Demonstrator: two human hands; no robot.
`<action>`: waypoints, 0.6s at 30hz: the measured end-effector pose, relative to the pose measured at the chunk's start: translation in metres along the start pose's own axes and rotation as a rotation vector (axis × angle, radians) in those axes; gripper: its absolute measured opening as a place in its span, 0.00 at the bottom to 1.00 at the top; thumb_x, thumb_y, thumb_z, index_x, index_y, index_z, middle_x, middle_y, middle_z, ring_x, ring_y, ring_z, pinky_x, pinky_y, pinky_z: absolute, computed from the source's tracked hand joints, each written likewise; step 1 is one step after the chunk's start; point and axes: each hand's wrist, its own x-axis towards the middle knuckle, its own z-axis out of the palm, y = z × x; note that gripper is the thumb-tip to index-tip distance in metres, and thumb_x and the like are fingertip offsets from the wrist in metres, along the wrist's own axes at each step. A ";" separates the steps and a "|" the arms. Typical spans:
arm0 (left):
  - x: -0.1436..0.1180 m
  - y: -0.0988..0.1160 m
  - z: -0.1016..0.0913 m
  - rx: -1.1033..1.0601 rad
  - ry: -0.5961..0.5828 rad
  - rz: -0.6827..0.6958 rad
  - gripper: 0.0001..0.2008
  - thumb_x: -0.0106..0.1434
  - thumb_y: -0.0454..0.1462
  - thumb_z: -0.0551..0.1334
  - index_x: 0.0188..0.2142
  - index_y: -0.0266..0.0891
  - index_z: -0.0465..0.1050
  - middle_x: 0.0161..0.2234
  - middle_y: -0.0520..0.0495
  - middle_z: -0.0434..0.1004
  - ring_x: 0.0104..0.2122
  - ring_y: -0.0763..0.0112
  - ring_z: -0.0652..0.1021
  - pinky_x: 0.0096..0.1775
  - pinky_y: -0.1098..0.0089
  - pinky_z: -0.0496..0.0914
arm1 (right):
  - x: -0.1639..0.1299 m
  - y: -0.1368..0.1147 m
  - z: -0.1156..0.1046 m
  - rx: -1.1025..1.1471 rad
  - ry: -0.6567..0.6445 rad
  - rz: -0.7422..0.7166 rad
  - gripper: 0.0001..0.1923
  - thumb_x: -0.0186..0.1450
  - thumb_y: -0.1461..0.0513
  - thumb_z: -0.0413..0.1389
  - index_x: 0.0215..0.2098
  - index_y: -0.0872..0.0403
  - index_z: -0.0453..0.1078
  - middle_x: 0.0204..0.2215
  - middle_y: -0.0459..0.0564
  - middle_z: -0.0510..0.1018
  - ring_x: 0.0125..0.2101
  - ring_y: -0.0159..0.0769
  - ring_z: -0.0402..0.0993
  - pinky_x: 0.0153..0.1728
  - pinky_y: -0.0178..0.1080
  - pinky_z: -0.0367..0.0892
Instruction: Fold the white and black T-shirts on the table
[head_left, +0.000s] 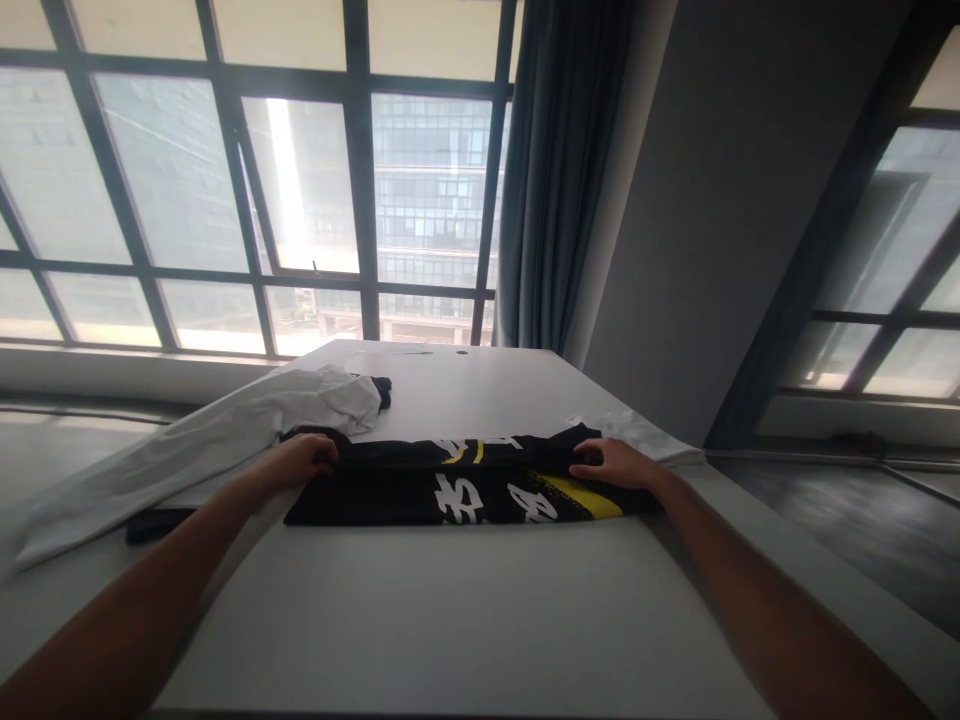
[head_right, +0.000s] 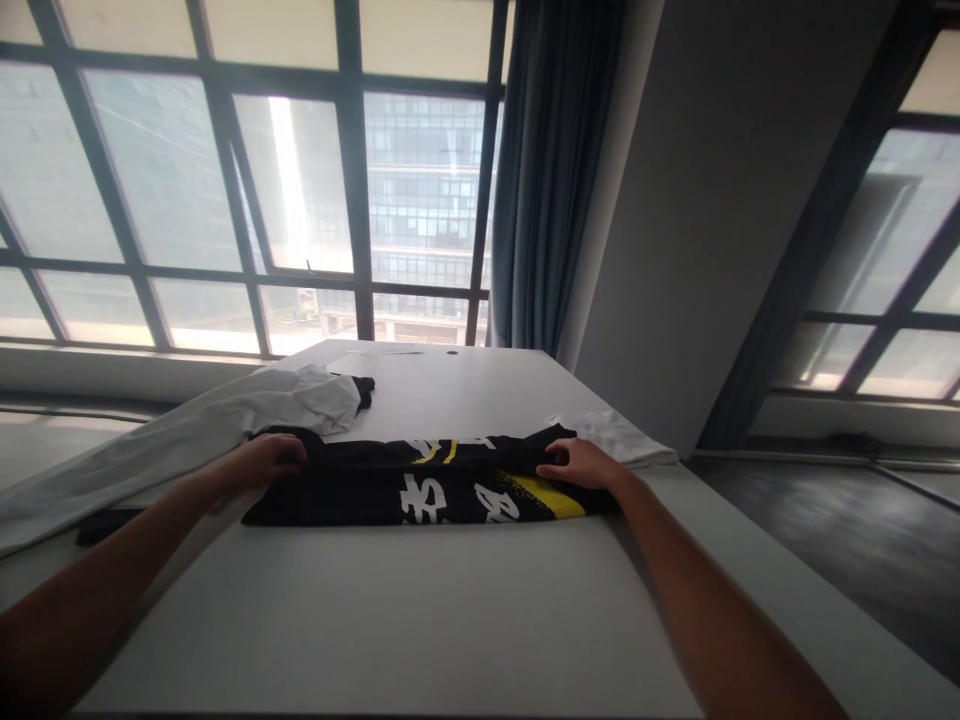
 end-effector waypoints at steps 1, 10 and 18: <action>0.000 0.000 0.000 -0.002 -0.003 -0.007 0.11 0.50 0.43 0.62 0.32 0.43 0.78 0.36 0.44 0.81 0.38 0.56 0.79 0.45 0.60 0.72 | 0.004 -0.005 0.006 -0.030 0.029 0.007 0.35 0.58 0.41 0.60 0.53 0.57 0.75 0.44 0.59 0.81 0.42 0.48 0.77 0.43 0.42 0.70; -0.008 0.014 -0.016 -0.103 -0.197 -0.058 0.18 0.50 0.53 0.63 0.30 0.43 0.80 0.30 0.48 0.81 0.33 0.59 0.79 0.40 0.64 0.72 | 0.019 0.000 0.022 -0.006 0.025 0.083 0.34 0.59 0.59 0.62 0.62 0.62 0.67 0.32 0.52 0.80 0.32 0.39 0.75 0.33 0.36 0.67; -0.002 -0.001 0.000 -0.086 0.020 -0.089 0.34 0.56 0.65 0.54 0.41 0.41 0.80 0.43 0.41 0.82 0.44 0.53 0.79 0.49 0.60 0.71 | 0.011 -0.003 0.010 -0.156 0.024 -0.011 0.16 0.58 0.55 0.62 0.42 0.54 0.80 0.42 0.56 0.79 0.43 0.46 0.75 0.44 0.40 0.68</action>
